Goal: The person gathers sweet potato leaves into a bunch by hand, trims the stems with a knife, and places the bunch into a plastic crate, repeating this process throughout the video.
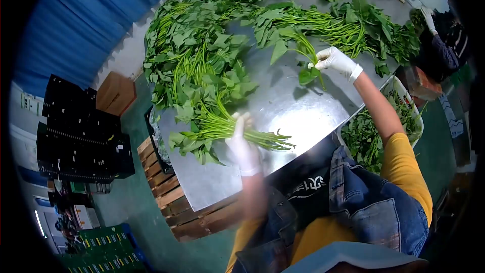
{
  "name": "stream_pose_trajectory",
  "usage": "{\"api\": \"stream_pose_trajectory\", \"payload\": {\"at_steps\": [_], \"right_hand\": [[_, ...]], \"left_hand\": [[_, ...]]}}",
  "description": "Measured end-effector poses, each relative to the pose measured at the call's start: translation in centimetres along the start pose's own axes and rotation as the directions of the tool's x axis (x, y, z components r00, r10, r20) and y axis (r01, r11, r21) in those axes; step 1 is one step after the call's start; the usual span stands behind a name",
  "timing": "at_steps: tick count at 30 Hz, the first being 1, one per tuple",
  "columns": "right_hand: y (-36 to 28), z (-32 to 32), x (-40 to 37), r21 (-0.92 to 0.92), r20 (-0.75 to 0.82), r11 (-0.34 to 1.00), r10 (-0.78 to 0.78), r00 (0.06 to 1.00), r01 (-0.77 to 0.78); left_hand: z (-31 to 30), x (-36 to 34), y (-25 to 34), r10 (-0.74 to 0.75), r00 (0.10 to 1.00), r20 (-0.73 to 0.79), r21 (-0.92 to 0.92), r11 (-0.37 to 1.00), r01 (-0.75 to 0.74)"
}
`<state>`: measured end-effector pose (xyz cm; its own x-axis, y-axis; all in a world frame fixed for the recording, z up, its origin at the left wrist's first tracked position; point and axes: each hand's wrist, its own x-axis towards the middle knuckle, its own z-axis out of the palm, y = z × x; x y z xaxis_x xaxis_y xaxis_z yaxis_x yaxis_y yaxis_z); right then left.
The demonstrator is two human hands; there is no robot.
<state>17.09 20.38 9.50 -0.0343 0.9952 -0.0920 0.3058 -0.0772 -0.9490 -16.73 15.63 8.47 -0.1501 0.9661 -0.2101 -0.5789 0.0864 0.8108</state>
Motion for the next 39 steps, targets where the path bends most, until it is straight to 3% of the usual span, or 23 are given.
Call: {"api": "stream_pose_trajectory", "payload": {"at_steps": [3, 4, 6, 11, 13, 15, 16, 19, 20, 21, 24, 25, 26, 27, 28, 30, 32, 33, 34, 36, 38, 39], "right_hand": [[0.7, 2.1, -0.9, -0.003, -0.111, 1.000, 0.028, 0.993, -0.029], [-0.7, 3.4, -1.8, 0.147, -0.140, 0.988, -0.033, 0.990, 0.054], [-1.2, 4.7, -2.3, 0.006, -0.171, 0.999, -0.053, 0.984, 0.054], [-0.5, 7.7, -2.2, -0.027, -0.245, 0.996, -0.094, 0.965, 0.090], [-1.2, 9.2, -2.3, -0.249, -0.344, 0.941, -0.307, 0.887, 0.230], [-2.1, 10.3, -2.7, -0.219, -0.337, 0.935, -0.340, 0.878, 0.278], [-2.6, 10.8, -2.8, -0.194, -0.334, 0.925, -0.375, 0.865, 0.326], [-4.1, 11.8, -3.2, -0.168, -0.326, 0.927, -0.374, 0.868, 0.336], [-4.4, 12.0, -3.3, -0.131, -0.325, 0.942, -0.334, 0.885, 0.308], [-4.3, 12.4, -2.8, -0.162, -0.334, 0.903, -0.429, 0.839, 0.398], [-4.5, 12.5, -2.9, -0.215, -0.325, 0.911, -0.407, 0.853, 0.353], [-4.4, 12.5, -3.0, -0.327, -0.301, 0.858, -0.492, 0.817, 0.397], [-4.7, 12.4, -3.2, -0.323, -0.300, 0.860, -0.489, 0.819, 0.394], [-5.0, 12.4, -3.6, -0.439, -0.227, 0.803, -0.534, 0.814, 0.404], [-5.1, 12.4, -3.7, -0.545, -0.148, 0.728, -0.571, 0.807, 0.415], [-4.8, 12.8, -3.5, -0.447, -0.171, 0.815, -0.483, 0.859, 0.369], [-5.1, 12.6, -3.8, -0.320, -0.132, 0.855, -0.468, 0.874, 0.409], [-5.7, 12.3, -4.4, -0.254, -0.131, 0.893, -0.412, 0.902, 0.371], [-5.3, 12.6, -4.5, -0.250, -0.130, 0.895, -0.409, 0.903, 0.369], [-4.3, 12.8, -4.9, -0.309, -0.403, 0.827, -0.560, 0.724, 0.468], [-3.3, 12.0, -5.5, -0.255, -0.478, 0.907, -0.419, 0.772, 0.334], [-2.6, 11.6, -5.4, -0.318, -0.403, 0.918, -0.357, 0.842, 0.237]], "left_hand": [[0.9, -0.4, 0.0, -0.002, 1.000, 0.023, 0.024, 1.000, 0.001], [1.2, -0.5, 0.0, 0.000, 1.000, 0.025, 0.029, 1.000, -0.001], [1.8, -0.7, -0.2, 0.003, 0.999, 0.042, 0.037, 0.999, -0.004], [3.0, -0.8, -1.0, -0.037, 0.993, 0.115, 0.138, 0.990, 0.020], [4.1, -1.3, -1.1, -0.014, 0.992, 0.121, 0.186, 0.983, -0.009], [4.4, -0.7, -2.9, -0.042, 0.990, 0.136, 0.187, 0.982, 0.016], [4.7, 0.1, -3.6, -0.026, 0.975, 0.220, 0.170, 0.985, -0.012], [6.1, 0.0, -4.1, -0.017, 0.970, 0.241, -0.005, 1.000, 0.019], [6.0, 0.4, -4.6, 0.003, 0.975, 0.222, 0.114, 0.993, -0.029], [6.2, 0.5, -5.0, 0.005, 0.975, 0.221, 0.073, 0.997, -0.022], [6.3, 0.5, -5.5, 0.014, 0.974, 0.228, 0.045, 0.999, -0.025], [6.4, 0.5, -5.5, 0.025, 0.971, 0.237, 0.054, 0.998, -0.039], [6.3, 0.8, -6.0, 0.023, 0.972, 0.233, 0.057, 0.998, -0.037], [5.8, 1.5, -7.0, 0.161, 0.943, 0.289, 0.360, 0.895, -0.263], [5.3, 2.1, -7.8, 0.224, 0.915, 0.335, 0.424, 0.832, -0.359], [5.0, 2.6, -8.2, 0.345, 0.840, 0.419, 0.526, 0.662, -0.534], [5.2, 2.3, -7.4, 0.104, 0.945, 0.311, 0.326, 0.922, -0.209], [5.5, 1.7, -6.1, 0.043, 0.959, 0.279, 0.278, 0.953, -0.124], [4.9, 2.2, -6.3, 0.042, 0.960, 0.276, 0.281, 0.952, -0.122], [3.5, 3.8, -7.2, 0.119, 0.933, 0.340, 0.174, 0.967, -0.186], [2.6, 4.9, -7.8, 0.156, 0.921, 0.357, 0.085, 0.976, -0.198], [3.2, 3.9, -6.8, 0.248, 0.896, 0.369, 0.442, 0.801, -0.403]]}}
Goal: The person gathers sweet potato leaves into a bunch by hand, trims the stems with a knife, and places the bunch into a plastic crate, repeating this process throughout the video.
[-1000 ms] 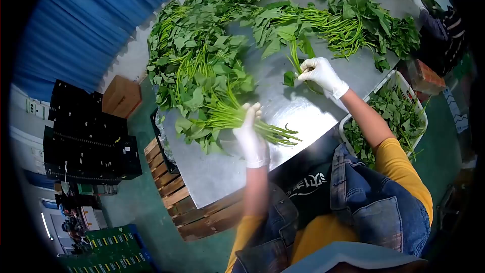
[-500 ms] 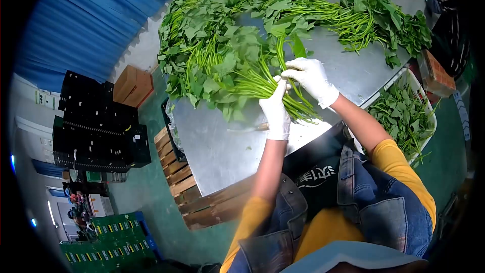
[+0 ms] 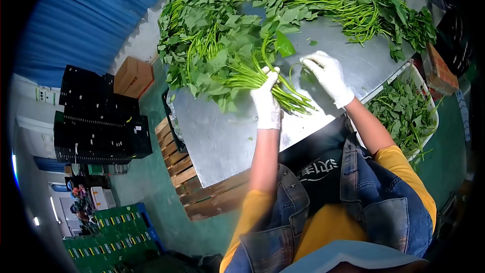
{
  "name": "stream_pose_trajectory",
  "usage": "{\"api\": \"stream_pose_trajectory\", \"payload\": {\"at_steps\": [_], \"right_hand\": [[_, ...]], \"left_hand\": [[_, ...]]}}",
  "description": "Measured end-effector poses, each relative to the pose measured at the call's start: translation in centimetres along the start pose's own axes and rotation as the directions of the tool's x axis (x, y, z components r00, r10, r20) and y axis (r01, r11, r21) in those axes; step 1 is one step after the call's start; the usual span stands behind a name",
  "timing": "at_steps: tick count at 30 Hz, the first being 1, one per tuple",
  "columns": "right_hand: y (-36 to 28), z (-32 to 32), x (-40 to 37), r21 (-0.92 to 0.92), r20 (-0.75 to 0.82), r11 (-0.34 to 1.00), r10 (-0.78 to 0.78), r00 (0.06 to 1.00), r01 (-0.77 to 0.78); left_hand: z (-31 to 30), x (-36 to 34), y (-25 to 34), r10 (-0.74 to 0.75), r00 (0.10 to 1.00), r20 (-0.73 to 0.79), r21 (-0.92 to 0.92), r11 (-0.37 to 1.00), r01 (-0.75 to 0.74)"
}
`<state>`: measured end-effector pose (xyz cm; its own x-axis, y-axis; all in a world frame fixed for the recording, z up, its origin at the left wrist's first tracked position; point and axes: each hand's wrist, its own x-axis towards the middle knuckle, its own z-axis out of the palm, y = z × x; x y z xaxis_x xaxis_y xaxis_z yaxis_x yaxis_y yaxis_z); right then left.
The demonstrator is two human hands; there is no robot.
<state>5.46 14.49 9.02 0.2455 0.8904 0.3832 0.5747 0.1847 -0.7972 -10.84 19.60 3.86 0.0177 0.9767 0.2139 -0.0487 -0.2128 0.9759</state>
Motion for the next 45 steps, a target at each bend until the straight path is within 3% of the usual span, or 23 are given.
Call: {"api": "stream_pose_trajectory", "payload": {"at_steps": [3, 4, 7, 9, 11, 12, 13, 15, 16, 17, 18, 19, 21, 27, 29, 33, 35, 37, 39, 41, 42, 44, 45], "right_hand": [[0.5, 0.7, -0.3, -0.097, 0.373, 0.973, 0.231, 0.899, -0.210], [1.1, 1.3, -0.3, -0.067, 0.420, 0.976, 0.216, 0.881, -0.208], [-0.8, 1.2, 0.5, -0.136, 0.486, 0.961, 0.278, 0.828, -0.242], [-2.1, 0.5, 0.2, -0.223, 0.460, 0.942, 0.328, 0.825, -0.250], [-1.6, 0.6, 0.1, -0.310, 0.513, 0.950, 0.204, 0.834, -0.041], [-2.6, 0.2, 0.2, -0.396, 0.534, 0.912, 0.324, 0.781, -0.108], [-2.3, 0.6, 0.1, -0.392, 0.539, 0.914, 0.320, 0.779, -0.105], [0.0, 1.8, -0.4, -0.039, 0.538, 0.964, 0.241, 0.808, -0.262], [1.0, 3.0, -0.6, 0.330, 0.523, 0.925, -0.012, 0.853, -0.190], [2.1, 3.3, -0.9, 0.332, 0.523, 0.924, -0.012, 0.852, -0.191], [1.4, 3.2, -0.8, 0.402, 0.558, 0.847, 0.074, 0.826, -0.348], [0.6, 3.1, -0.7, 0.458, 0.600, 0.740, 0.151, 0.785, -0.492], [0.1, 2.5, -0.7, 0.444, 0.578, 0.727, 0.214, 0.787, -0.524], [-0.3, 2.1, -1.1, 0.441, 0.625, 0.626, 0.300, 0.721, -0.643], [0.1, 2.2, -1.3, 0.430, 0.599, 0.693, 0.260, 0.757, -0.578], [-0.5, 1.8, -1.2, 0.404, 0.570, 0.714, 0.292, 0.768, -0.572], [-0.2, 1.9, -1.2, 0.523, 0.536, 0.602, 0.318, 0.782, -0.603], [-0.4, 1.5, -1.4, 0.484, 0.532, 0.605, 0.369, 0.762, -0.631], [-0.3, 0.8, -2.0, 0.599, 0.486, 0.533, 0.352, 0.800, -0.598], [1.0, -0.1, -3.0, 0.634, 0.489, 0.448, 0.399, 0.776, -0.630], [3.8, -0.1, -4.1, 0.639, 0.246, 0.692, 0.231, 0.941, -0.337], [7.4, -2.9, -6.4, 0.302, -0.052, 0.952, 0.064, 0.997, -0.045], [9.7, -5.0, -7.6, 0.479, -0.118, 0.866, 0.224, 0.967, -0.142]], "left_hand": [[-0.4, 0.4, 0.0, -0.264, 0.964, -0.039, -0.183, 0.950, 0.253], [-0.2, 0.2, -0.1, -0.316, 0.949, -0.019, -0.331, 0.897, 0.293], [-0.1, -0.3, 1.2, -0.393, 0.919, 0.006, -0.455, 0.818, 0.352], [-0.2, -0.5, 2.1, -0.351, 0.936, 0.010, -0.559, 0.775, 0.296], [-0.3, -0.5, 1.3, -0.317, 0.947, -0.047, -0.469, 0.844, 0.259], [-0.2, -0.6, 1.5, -0.280, 0.955, -0.097, -0.373, 0.900, 0.226], [-0.2, -0.7, 1.7, -0.280, 0.954, -0.104, -0.370, 0.901, 0.224], [0.1, -0.9, 2.2, -0.324, 0.942, -0.092, -0.479, 0.843, 0.244], [0.0, -0.9, 1.4, -0.270, 0.960, -0.081, -0.400, 0.890, 0.217], [-0.1, -1.0, 0.7, -0.215, 0.974, -0.069, -0.321, 0.929, 0.182], [0.3, -1.1, 1.3, 0.058, 0.996, -0.066, 0.010, 0.998, -0.057], [0.3, -1.2, 1.9, -0.077, 0.996, -0.039, -0.147, 0.987, 0.071], [0.5, -1.4, 3.9, -0.342, 0.940, 0.018, -0.445, 0.839, 0.314], [0.9, -0.9, 2.4, -0.370, 0.929, 0.001, -0.473, 0.818, 0.326], [1.1, -0.8, 1.9, -0.429, 0.903, -0.041, -0.514, 0.784, 0.349], [0.7, -0.6, 1.8, -0.181, 0.980, -0.078, -0.112, 0.979, 0.172], [0.6, -0.2, 0.5, -0.294, 0.940, -0.171, -0.327, 0.917, 0.227], [0.5, 0.1, -0.4, -0.212, 0.963, -0.169, -0.191, 0.965, 0.179], [0.6, 0.4, -0.8, -0.312, 0.934, -0.176, -0.331, 0.912, 0.242], [0.4, 0.9, -0.7, -0.241, 0.952, -0.190, -0.157, 0.964, 0.213], [0.0, 1.5, -0.9, -0.309, 0.924, -0.225, -0.273, 0.930, 0.244], [-0.7, 2.2, 1.0, -0.465, 0.851, -0.243, -0.471, 0.824, 0.315], [-1.0, 2.1, 2.7, -0.422, 0.873, -0.246, -0.417, 0.859, 0.298]]}}
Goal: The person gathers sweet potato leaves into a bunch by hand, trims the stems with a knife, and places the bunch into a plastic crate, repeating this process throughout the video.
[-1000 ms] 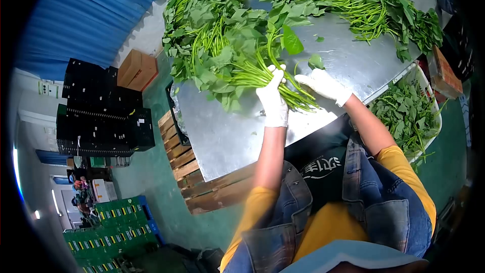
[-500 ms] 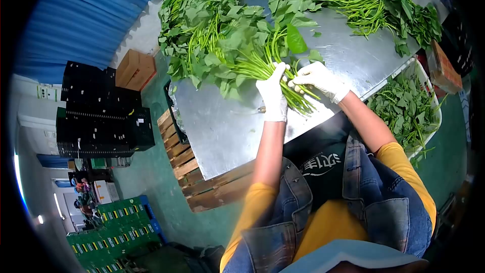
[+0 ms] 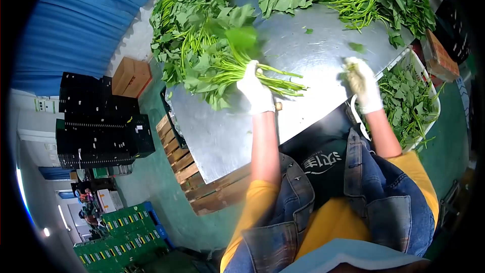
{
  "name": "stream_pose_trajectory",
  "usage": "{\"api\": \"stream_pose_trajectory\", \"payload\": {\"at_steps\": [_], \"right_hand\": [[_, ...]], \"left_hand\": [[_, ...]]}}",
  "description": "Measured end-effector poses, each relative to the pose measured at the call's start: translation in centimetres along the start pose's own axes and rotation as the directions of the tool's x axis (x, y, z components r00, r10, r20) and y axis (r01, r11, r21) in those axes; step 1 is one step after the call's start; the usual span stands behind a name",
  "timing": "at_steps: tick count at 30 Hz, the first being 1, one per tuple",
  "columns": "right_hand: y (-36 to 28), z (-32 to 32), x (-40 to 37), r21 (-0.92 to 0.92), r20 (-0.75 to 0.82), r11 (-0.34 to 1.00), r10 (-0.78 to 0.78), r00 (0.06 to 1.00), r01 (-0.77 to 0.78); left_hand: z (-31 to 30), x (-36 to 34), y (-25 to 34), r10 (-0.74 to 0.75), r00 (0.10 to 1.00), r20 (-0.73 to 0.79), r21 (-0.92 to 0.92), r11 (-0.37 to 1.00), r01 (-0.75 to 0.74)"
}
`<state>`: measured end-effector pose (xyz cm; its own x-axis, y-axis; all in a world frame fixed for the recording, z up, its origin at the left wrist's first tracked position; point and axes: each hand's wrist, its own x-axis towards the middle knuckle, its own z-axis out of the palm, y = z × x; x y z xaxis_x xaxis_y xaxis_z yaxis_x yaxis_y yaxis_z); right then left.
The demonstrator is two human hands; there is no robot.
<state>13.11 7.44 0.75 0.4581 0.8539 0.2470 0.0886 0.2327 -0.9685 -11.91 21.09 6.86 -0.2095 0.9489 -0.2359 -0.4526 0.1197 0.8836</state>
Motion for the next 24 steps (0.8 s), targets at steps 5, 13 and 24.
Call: {"api": "stream_pose_trajectory", "payload": {"at_steps": [5, 13, 24], "right_hand": [[1.4, -9.2, -1.2, 0.983, 0.124, 0.081, 0.373, 0.919, -0.165], [-4.6, 6.0, 3.3, -0.030, 0.603, 0.971, 0.208, 0.771, -0.238], [-0.4, 8.0, 2.3, 0.481, 0.529, 0.561, 0.426, 0.734, -0.673]], "left_hand": [[0.2, -0.1, 0.1, -0.055, 0.993, 0.103, 0.019, 0.998, 0.054], [2.0, -3.1, -3.9, -0.191, 0.933, 0.306, 0.098, 0.981, 0.169], [5.3, -10.0, 4.8, -0.046, 0.968, 0.248, 0.614, 0.780, -0.120]]}}
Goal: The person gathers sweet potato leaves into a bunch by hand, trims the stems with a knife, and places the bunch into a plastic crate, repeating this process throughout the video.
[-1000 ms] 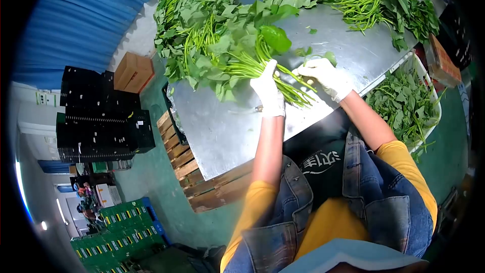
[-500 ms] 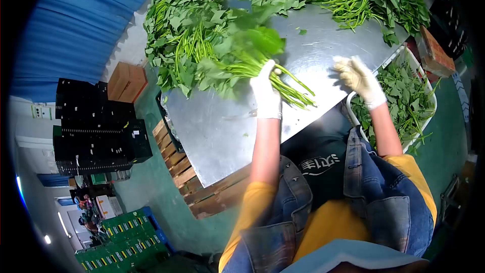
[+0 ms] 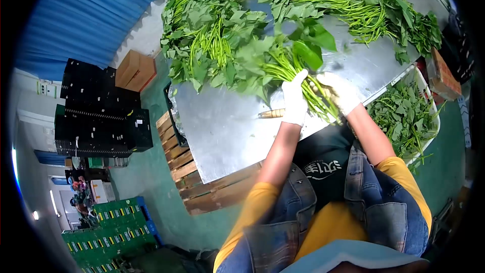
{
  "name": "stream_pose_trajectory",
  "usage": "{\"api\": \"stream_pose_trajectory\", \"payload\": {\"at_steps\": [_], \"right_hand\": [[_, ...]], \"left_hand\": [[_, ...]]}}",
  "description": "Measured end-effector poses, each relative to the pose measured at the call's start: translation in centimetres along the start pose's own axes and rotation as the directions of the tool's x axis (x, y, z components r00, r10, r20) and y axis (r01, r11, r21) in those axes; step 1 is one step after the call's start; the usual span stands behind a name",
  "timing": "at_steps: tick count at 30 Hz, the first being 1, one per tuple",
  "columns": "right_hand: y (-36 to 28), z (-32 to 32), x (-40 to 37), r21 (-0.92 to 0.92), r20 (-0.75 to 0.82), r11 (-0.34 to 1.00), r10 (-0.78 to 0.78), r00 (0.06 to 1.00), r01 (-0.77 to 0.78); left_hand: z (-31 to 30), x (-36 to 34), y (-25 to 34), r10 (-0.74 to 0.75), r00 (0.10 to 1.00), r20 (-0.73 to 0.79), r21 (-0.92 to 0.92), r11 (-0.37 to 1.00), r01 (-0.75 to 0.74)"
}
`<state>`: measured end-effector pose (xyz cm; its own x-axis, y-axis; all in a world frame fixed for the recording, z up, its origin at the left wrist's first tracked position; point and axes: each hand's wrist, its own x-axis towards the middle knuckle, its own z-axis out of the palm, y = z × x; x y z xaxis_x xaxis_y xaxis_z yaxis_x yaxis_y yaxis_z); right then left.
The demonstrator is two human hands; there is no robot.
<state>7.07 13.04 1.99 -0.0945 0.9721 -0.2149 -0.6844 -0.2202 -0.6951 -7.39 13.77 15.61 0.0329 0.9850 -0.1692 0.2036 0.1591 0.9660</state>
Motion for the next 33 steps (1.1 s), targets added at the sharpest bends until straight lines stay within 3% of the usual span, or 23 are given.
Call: {"api": "stream_pose_trajectory", "payload": {"at_steps": [2, 4, 5, 6, 7, 8, 9, 10, 12, 14, 16, 17, 18, 19, 20, 21, 22, 23, 24, 25, 27, 31, 33], "right_hand": [[-0.7, -0.2, -2.3, -0.451, 0.028, 0.870, -0.207, 0.978, 0.197], [0.4, -4.1, -3.6, -0.659, -0.010, 0.620, -0.573, 0.819, 0.426], [0.7, -6.5, -4.5, -0.511, -0.195, 0.721, -0.627, 0.754, 0.468], [-1.3, -6.2, -6.7, 0.208, -0.401, 0.878, -0.325, 0.857, 0.430], [-2.8, -8.5, -7.8, 0.228, -0.512, 0.801, -0.385, 0.768, 0.554], [-4.3, -11.0, -8.8, 0.229, -0.528, 0.724, -0.469, 0.708, 0.651], [-5.7, -13.6, -10.6, 0.537, -0.182, 0.663, -0.513, 0.839, 0.522], [-6.7, -13.9, -11.2, 0.548, -0.216, 0.642, -0.510, 0.832, 0.536], [-7.8, -11.3, -10.1, 0.365, -0.388, 0.715, -0.466, 0.795, 0.597], [-7.0, -7.8, -6.2, 0.161, -0.266, 0.871, -0.414, 0.871, 0.464], [-6.3, 0.5, -2.7, -0.330, -0.224, 0.910, -0.333, 0.916, 0.250], [-5.9, 2.8, -0.3, -0.533, -0.022, 0.806, -0.318, 0.948, 0.258], [-5.3, 5.1, 2.8, -0.597, -0.084, 0.793, -0.217, 0.972, 0.126], [-5.0, 7.8, 5.0, -0.529, 0.029, 0.839, -0.128, 0.991, 0.124], [-4.3, 9.3, 8.5, -0.654, 0.126, 0.733, -0.136, 0.983, 0.185], [-3.4, 10.4, 12.3, -0.800, 0.262, 0.511, -0.175, 0.949, 0.315], [-2.3, 12.0, 15.4, -0.799, 0.320, 0.460, -0.218, 0.922, 0.386], [0.4, 10.4, 21.9, -0.696, 0.684, -0.129, -0.422, 0.596, 0.707], [-1.2, 16.4, 20.8, -0.762, 0.592, -0.477, -0.237, 0.771, 0.438], [-0.7, 18.1, 23.8, -0.565, 0.717, -0.702, -0.159, 0.678, 0.433], [1.0, 20.0, 29.5, -0.208, 0.828, -0.832, 0.130, 0.545, 0.514], [4.4, 23.5, 36.0, 0.221, 0.732, -0.752, 0.549, 0.404, 0.621], [5.9, 23.6, 37.4, 0.222, 0.571, -0.739, 0.627, 0.529, 0.637]], "left_hand": [[0.6, 0.4, -1.1, 0.094, 0.996, 0.007, 0.124, 0.988, -0.094], [0.8, 2.6, -4.4, 0.123, 0.992, -0.017, -0.255, 0.959, -0.123], [0.2, 4.1, -5.6, 0.142, 0.989, -0.037, -0.312, 0.939, -0.146], [-0.7, 5.5, -6.7, 0.145, 0.987, -0.074, -0.371, 0.914, -0.162], [-2.0, 6.5, -7.4, 0.135, 0.982, -0.129, -0.421, 0.889, -0.178], [-3.7, 7.3, -7.8, 0.048, 0.973, -0.225, -0.552, 0.817, -0.168], [-5.5, 8.0, -8.1, -0.051, 0.953, -0.299, -0.670, 0.723, -0.171], [-7.2, 8.4, -8.3, -0.159, 0.923, -0.351, -0.770, 0.609, -0.188], [-10.4, 8.5, -9.1, -0.142, 0.876, -0.460, -0.739, 0.608, -0.290], [-12.8, 8.5, -8.7, -0.208, 0.938, -0.276, -0.925, 0.321, -0.201], [-14.8, 8.0, -9.4, -0.176, 0.964, -0.198, -0.928, 0.351, -0.126], [-15.6, 7.6, -9.8, -0.166, 0.963, -0.214, -0.927, 0.345, -0.147], [-16.3, 7.3, -10.3, -0.154, 0.967, -0.204, -0.917, 0.375, -0.134], [-16.8, 7.2, -10.9, -0.143, 0.971, -0.193, -0.906, 0.405, -0.121], [-17.2, 7.5, -12.1, -0.249, 0.940, -0.235, -0.932, 0.332, -0.145], [-17.2, 6.9, -11.8, -0.257, 0.911, -0.324, -0.907, 0.358, -0.221], [-17.3, 6.4, -11.5, -0.264, 0.873, -0.410, -0.875, 0.383, -0.296], [-17.7, 6.2, -12.0, -0.255, 0.869, -0.423, -0.872, 0.374, -0.315], [-18.2, 6.0, -12.6, -0.205, 0.833, -0.515, -0.807, 0.445, -0.389], [-18.7, 5.8, -13.2, -0.151, 0.787, -0.599, -0.729, 0.510, -0.457], [-19.2, 4.4, -12.4, -0.144, 0.725, -0.674, -0.648, 0.586, -0.486], [-20.1, 3.2, -13.1, -0.214, 0.687, -0.694, -0.647, 0.604, -0.466], [-20.0, 3.3, -13.1, -0.214, 0.696, -0.686, -0.657, 0.593, -0.465]]}}
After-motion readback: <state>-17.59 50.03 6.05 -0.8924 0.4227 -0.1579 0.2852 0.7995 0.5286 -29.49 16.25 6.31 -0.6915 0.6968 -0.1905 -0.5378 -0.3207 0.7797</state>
